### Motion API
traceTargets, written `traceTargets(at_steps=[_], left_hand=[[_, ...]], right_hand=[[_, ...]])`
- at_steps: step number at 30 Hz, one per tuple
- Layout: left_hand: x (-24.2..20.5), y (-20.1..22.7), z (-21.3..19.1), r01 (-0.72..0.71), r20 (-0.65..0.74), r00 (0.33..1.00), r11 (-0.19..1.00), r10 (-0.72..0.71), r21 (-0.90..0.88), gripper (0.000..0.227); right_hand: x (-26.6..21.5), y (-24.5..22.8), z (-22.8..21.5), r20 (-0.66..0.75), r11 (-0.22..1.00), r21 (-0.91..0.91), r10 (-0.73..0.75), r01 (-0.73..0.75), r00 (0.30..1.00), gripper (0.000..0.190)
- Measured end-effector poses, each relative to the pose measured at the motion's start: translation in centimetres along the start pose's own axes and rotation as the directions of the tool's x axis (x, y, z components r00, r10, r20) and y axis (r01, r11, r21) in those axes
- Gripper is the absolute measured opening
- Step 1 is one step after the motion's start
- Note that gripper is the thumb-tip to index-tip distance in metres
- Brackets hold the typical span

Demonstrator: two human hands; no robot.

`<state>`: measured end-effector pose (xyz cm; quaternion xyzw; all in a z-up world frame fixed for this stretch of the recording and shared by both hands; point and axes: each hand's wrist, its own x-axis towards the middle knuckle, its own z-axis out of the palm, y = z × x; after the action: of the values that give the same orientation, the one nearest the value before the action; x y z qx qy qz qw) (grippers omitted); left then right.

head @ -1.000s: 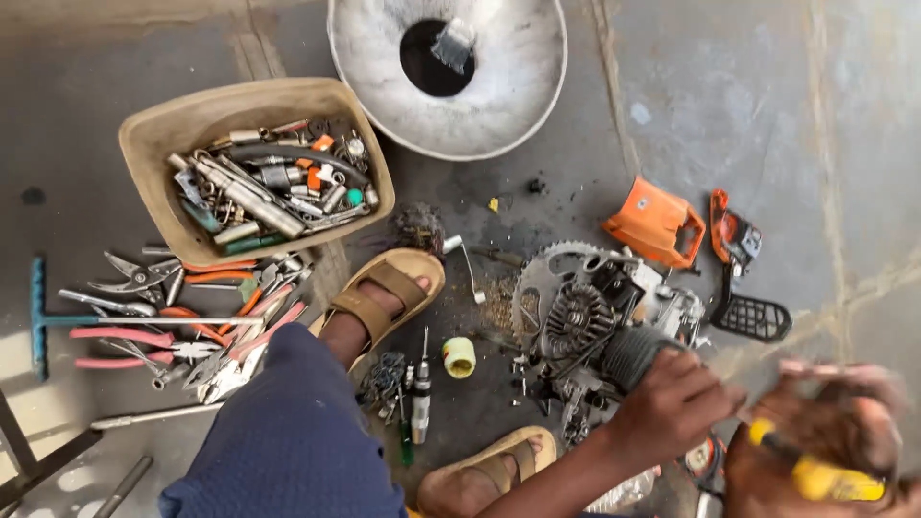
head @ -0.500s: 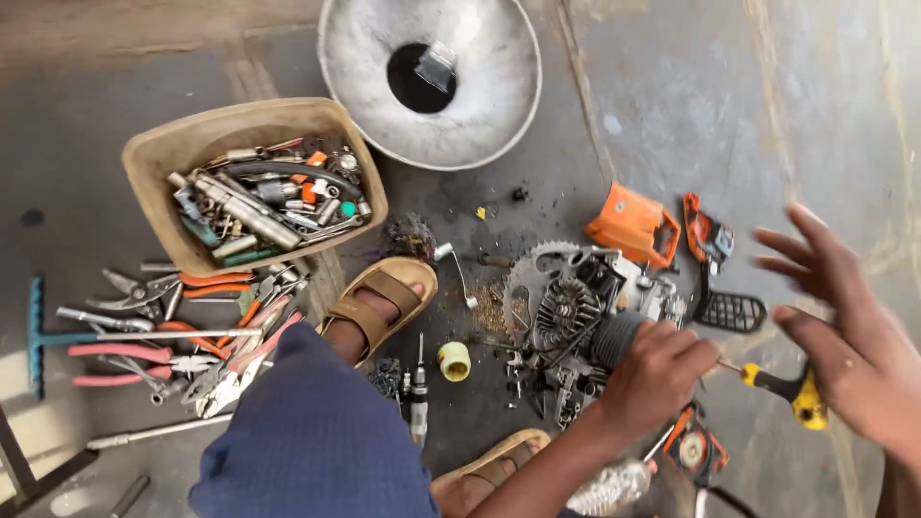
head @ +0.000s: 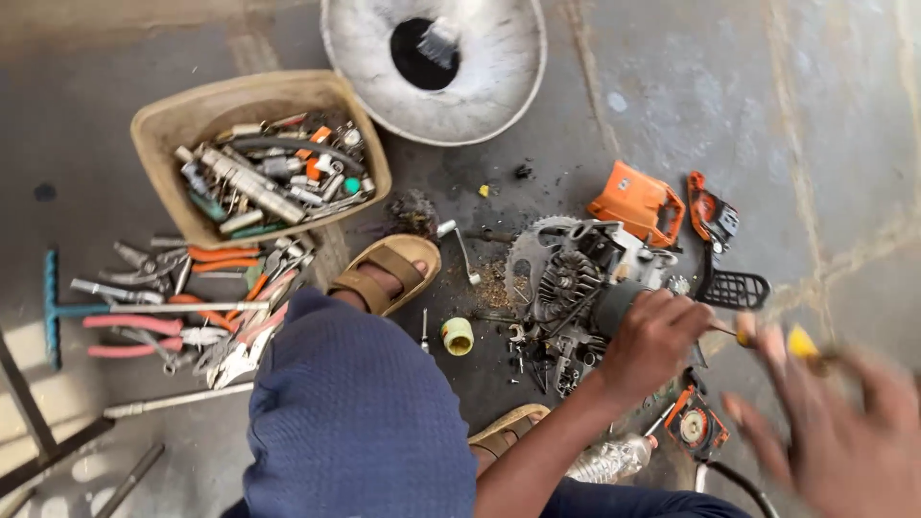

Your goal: The person sits on the floor of a repair area surrounded by scattered tools and chainsaw parts, and uses a screwdriver to unscrew and remove components from a chainsaw engine assembly, handling the crankcase, cylinder and small parts while working on the ground.

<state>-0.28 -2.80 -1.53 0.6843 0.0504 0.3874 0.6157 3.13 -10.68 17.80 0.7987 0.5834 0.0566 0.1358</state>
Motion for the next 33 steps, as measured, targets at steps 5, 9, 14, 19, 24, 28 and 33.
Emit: traceTargets(at_steps=[5,9,14,19,24,28,33], left_hand=[[0.3,-0.1,-0.1,-0.019,-0.055,0.998,0.998,0.022,0.058,0.005],[0.2,-0.6,0.5,0.021,-0.079,0.997,0.998,-0.016,0.061,0.006],[-0.2,-0.1,0.4,-0.027,-0.028,0.999,1.0,0.028,0.009,0.004],[0.0,-0.2,0.2,0.015,-0.081,0.997,0.997,-0.008,0.08,0.004],[0.0,-1.0,1.4,0.014,-0.069,0.998,0.998,-0.01,0.06,0.007],[-0.2,0.1,0.1,-0.024,0.033,0.999,0.998,0.022,0.064,0.007],[0.1,-0.3,0.1,0.013,-0.059,0.998,0.997,-0.009,0.072,0.007]], right_hand=[[1.9,1.2,-1.0,0.045,0.907,0.217,0.36,-0.361,0.932,0.085],[-7.3,3.0,2.3,-0.018,0.873,0.352,0.367,-0.337,0.93,0.091],[-4.2,0.3,-0.1,0.132,0.948,0.085,0.296,-0.308,0.946,0.104],[0.7,1.3,-0.9,0.26,0.821,-0.434,0.508,-0.371,0.821,0.09],[-9.3,5.7,2.3,0.183,0.887,0.261,0.341,-0.38,0.922,0.1],[-4.5,0.6,-0.4,0.105,0.997,-0.019,0.074,-0.073,0.992,0.097],[1.0,0.6,-2.0,0.102,0.935,-0.07,0.354,-0.348,0.93,0.092]])
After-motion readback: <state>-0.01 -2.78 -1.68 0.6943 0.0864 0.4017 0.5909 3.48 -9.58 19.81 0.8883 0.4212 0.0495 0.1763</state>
